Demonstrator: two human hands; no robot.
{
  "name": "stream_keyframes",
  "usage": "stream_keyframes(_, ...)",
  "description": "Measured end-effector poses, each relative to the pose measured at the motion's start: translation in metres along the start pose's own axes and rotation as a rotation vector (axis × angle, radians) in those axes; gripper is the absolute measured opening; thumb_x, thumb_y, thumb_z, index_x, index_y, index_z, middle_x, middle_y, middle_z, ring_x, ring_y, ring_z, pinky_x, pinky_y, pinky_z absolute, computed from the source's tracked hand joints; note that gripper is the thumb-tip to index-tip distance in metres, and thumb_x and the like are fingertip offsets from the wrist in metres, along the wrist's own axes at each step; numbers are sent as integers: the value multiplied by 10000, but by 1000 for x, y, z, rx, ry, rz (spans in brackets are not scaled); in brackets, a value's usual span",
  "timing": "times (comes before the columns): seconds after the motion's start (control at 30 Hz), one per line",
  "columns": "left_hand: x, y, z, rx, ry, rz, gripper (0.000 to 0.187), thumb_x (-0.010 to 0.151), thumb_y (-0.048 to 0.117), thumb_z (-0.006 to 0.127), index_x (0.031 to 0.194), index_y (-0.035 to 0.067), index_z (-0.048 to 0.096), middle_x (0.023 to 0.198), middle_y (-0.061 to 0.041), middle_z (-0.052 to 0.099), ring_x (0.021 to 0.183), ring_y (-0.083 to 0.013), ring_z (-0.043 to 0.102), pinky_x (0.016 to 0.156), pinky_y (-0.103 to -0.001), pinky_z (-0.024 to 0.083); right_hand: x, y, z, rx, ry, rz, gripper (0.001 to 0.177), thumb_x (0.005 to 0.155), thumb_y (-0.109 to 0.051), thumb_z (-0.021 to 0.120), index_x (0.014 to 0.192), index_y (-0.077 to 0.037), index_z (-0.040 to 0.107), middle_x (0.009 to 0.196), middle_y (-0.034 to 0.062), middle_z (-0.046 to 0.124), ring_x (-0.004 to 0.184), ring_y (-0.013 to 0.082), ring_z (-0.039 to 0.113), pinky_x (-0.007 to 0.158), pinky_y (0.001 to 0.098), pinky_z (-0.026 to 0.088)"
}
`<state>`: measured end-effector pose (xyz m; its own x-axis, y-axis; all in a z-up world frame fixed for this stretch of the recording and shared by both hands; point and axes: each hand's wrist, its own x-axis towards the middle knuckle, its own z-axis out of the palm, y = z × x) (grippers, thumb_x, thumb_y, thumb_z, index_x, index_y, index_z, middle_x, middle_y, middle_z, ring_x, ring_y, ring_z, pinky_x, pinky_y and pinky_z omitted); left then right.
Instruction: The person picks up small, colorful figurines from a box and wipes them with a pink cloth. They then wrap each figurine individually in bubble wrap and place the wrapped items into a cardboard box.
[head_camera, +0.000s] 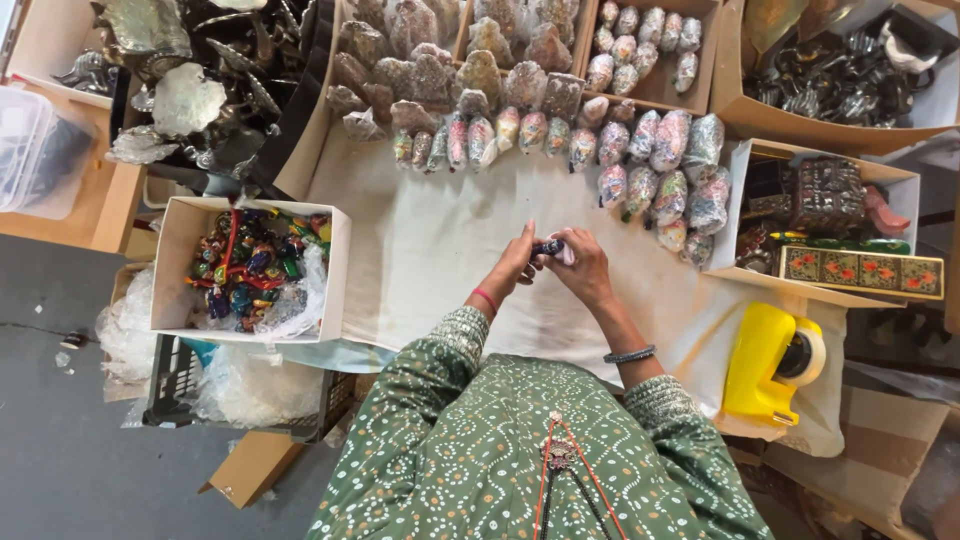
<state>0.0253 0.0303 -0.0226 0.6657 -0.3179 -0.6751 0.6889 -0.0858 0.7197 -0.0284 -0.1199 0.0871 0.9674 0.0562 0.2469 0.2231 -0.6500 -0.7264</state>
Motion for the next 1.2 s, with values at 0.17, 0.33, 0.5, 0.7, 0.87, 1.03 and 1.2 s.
stream_keyframes(0.17, 23, 8, -16, 60, 9, -87, 833, 960, 779, 246, 1136, 130, 736, 689, -47, 621, 562, -173, 522, 525, -358, 456, 21, 12, 6, -100, -86, -5, 311, 832, -289, 850, 1031, -106, 697, 953, 65, 663, 928, 288, 642, 785, 418, 525)
stream_keyframes(0.33, 25, 29, -17, 700, 443, 417, 740, 1087, 651, 335, 1067, 76, 802, 1075, -143, 762, 1014, -323, 699, 872, -431, 515, 52, 37, 15, -245, -147, -80, 323, 802, -288, 827, 1060, -139, 703, 980, 59, 662, 1013, 308, 604, 852, 447, 499)
stream_keyframes(0.5, 56, 7, -10, 337, 145, 678, 586, 966, 455, 609, 1387, 50, 562, 1172, -137, 708, 968, -228, 715, 816, -354, 562, 61, 71, 41, -305, -146, -98, 361, 783, -222, 814, 1101, -121, 678, 1064, 69, 668, 1066, 311, 602, 915, 466, 469)
stream_keyframes(0.7, 49, -5, -19, 172, 238, 548, 409, 1038, 351, 589, 1274, 36, 699, 885, -101, 750, 745, -133, 618, 685, -298, 530, 21, 81, 68, -150, 9, -136, 614, 787, -82, 736, 1370, -46, 544, 1403, 203, 557, 1299, 397, 517, 1079, 489, 400)
stream_keyframes(0.87, 47, -14, -25, 214, 335, 596, 354, 1061, 316, 581, 1156, 0, 711, 852, -83, 745, 743, -119, 657, 701, -297, 543, -20, 73, 68, -510, 22, -123, 657, 807, -21, 692, 1444, -35, 531, 1494, 183, 516, 1392, 362, 487, 1069, 477, 400)
stream_keyframes(1.03, 27, -4, -14, 344, 374, 574, 308, 1022, 260, 576, 1155, 14, 706, 799, -165, 723, 683, -232, 688, 667, -351, 537, -7, 86, 59, -98, 88, 274, 412, 879, -86, 715, 1278, -66, 611, 1241, 157, 566, 1218, 334, 558, 1020, 402, 490)
stream_keyframes(1.2, 24, -18, -11, 424, 398, 712, 265, 983, 197, 596, 1135, 6, 699, 943, -213, 731, 820, -325, 721, 736, -407, 564, 27, 64, 55, -96, 208, -4, 417, 886, -101, 712, 1286, -52, 606, 1259, 169, 595, 1178, 370, 553, 1014, 482, 457)
